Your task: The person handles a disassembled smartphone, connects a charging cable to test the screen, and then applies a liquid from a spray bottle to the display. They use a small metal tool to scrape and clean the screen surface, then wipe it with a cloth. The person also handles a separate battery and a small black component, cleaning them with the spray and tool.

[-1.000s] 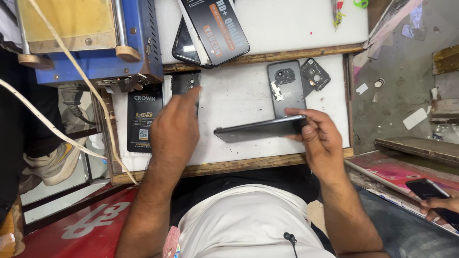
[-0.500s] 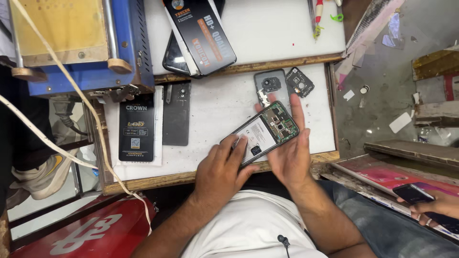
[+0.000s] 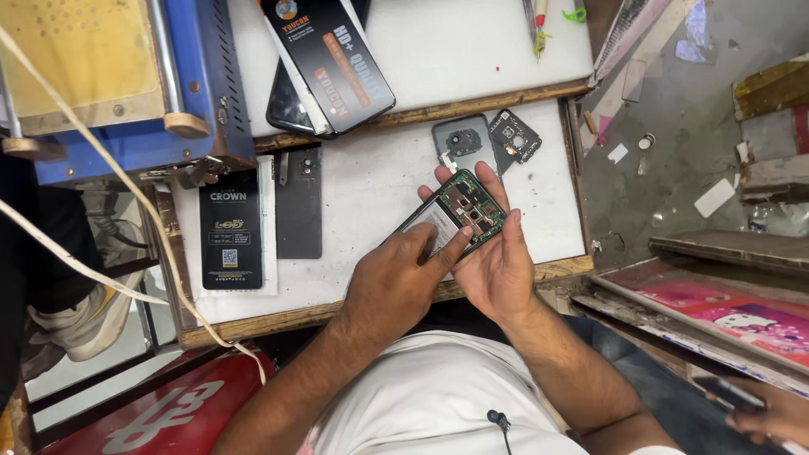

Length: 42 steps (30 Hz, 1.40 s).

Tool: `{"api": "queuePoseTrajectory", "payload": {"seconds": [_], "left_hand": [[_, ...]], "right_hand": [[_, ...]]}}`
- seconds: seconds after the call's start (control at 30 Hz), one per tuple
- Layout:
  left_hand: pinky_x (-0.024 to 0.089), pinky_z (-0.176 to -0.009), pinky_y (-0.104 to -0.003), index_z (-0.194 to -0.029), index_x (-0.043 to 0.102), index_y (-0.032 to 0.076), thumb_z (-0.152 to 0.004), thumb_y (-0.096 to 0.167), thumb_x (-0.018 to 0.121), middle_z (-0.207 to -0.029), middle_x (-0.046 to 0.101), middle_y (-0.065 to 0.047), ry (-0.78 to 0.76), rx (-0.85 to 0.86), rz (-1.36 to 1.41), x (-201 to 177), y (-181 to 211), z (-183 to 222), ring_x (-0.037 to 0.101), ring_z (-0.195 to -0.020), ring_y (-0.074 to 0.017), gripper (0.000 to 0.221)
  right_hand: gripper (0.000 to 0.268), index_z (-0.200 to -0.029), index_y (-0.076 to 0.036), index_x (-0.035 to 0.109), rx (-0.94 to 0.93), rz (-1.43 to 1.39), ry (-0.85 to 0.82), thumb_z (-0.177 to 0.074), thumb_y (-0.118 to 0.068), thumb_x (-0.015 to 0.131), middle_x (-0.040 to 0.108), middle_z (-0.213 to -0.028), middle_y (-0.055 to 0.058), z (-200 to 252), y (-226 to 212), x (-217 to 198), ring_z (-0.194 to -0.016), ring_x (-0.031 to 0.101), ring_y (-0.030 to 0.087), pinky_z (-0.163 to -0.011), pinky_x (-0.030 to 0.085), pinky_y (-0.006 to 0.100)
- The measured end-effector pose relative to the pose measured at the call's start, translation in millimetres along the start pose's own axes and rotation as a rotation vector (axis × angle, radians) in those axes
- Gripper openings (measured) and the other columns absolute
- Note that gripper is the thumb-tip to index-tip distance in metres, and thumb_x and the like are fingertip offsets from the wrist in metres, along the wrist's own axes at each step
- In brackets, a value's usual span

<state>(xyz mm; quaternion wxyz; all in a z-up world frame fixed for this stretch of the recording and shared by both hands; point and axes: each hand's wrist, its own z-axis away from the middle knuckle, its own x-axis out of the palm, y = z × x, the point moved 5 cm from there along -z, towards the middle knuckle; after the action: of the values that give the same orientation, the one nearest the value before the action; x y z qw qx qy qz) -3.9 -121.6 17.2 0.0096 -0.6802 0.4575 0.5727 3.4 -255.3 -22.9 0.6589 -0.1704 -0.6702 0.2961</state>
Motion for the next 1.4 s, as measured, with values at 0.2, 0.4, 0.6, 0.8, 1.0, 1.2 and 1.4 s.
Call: {"api": "queuePoseTrajectory", "payload": {"seconds": [0.2, 0.4, 0.6, 0.8, 1.0, 1.2, 1.4], "left_hand": [[0.056, -0.065, -0.035, -0.135, 0.064, 0.012, -0.089, 0.012, 0.070, -0.112, 0.059, -0.012, 0.006, 0.069, -0.086, -7, 8, -4, 0.061, -0.079, -0.0213, 0.046], [0.051, -0.057, -0.034, -0.121, 0.068, 0.008, -0.091, 0.019, 0.067, -0.094, 0.060, -0.005, -0.045, 0.149, -0.261, -5, 18, -16, 0.061, -0.075, -0.0182, 0.032], [0.053, -0.063, -0.035, -0.126, 0.066, 0.003, -0.081, 0.021, 0.072, -0.096, 0.061, -0.007, 0.029, 0.086, -0.118, -15, 12, -19, 0.062, -0.081, -0.0227, 0.049], [0.061, -0.086, -0.036, -0.128, 0.065, -0.001, -0.092, 0.007, 0.071, -0.116, 0.069, -0.016, 0.213, -0.138, -0.021, -20, -9, 11, 0.070, -0.103, -0.0281, 0.038], [0.056, -0.082, -0.029, -0.130, 0.067, -0.006, -0.103, 0.013, 0.064, -0.107, 0.074, -0.014, -0.077, -0.688, 1.031, -2, -68, 31, 0.067, -0.091, -0.0117, 0.033], [0.058, -0.090, -0.026, -0.138, 0.055, -0.009, -0.097, 0.005, 0.068, -0.118, 0.071, -0.010, 0.025, -0.691, 1.288, 3, -84, 39, 0.069, -0.102, -0.0117, 0.045], [0.060, -0.076, -0.026, -0.142, 0.056, -0.009, -0.097, 0.003, 0.068, -0.098, 0.072, -0.009, 0.136, -0.772, 1.318, 14, -78, 53, 0.068, -0.081, -0.0111, 0.048]], "right_hand": [[0.068, -0.166, -0.019, 0.015, 0.008, 0.028, 0.006, -0.111, -0.053, 0.034, 0.028, -0.169, 0.020, -2, -1, 2, -0.156, 0.031, 0.043, -0.128, 0.033, 0.057], [0.063, -0.166, -0.017, 0.013, 0.023, 0.104, 0.027, -0.112, -0.049, 0.024, 0.030, -0.167, 0.022, -4, -2, 4, -0.154, 0.035, 0.043, -0.126, 0.036, 0.055], [0.064, -0.166, -0.018, 0.011, 0.056, 0.125, 0.118, -0.110, -0.047, 0.024, 0.029, -0.167, 0.020, -8, -2, -1, -0.151, 0.037, 0.040, -0.124, 0.036, 0.053], [0.081, -0.172, -0.014, 0.007, 0.041, 0.245, 0.009, -0.110, -0.044, 0.049, 0.032, -0.169, 0.013, -4, -7, -4, -0.151, 0.042, 0.029, -0.127, 0.035, 0.047], [0.049, -0.147, 0.002, 0.045, 0.276, 0.363, 0.117, -0.104, -0.015, 0.062, 0.066, -0.124, 0.018, -10, 8, -36, -0.112, 0.068, 0.026, -0.094, 0.059, 0.047], [0.019, -0.118, 0.000, 0.059, 0.230, 0.259, 0.276, -0.103, -0.012, 0.056, 0.075, -0.109, 0.016, -6, 10, -43, -0.095, 0.076, 0.025, -0.089, 0.064, 0.042], [0.020, -0.124, 0.001, 0.058, 0.137, 0.219, 0.280, -0.108, -0.011, 0.056, 0.073, -0.114, 0.018, 4, 2, -37, -0.100, 0.074, 0.026, -0.090, 0.062, 0.041]]}}
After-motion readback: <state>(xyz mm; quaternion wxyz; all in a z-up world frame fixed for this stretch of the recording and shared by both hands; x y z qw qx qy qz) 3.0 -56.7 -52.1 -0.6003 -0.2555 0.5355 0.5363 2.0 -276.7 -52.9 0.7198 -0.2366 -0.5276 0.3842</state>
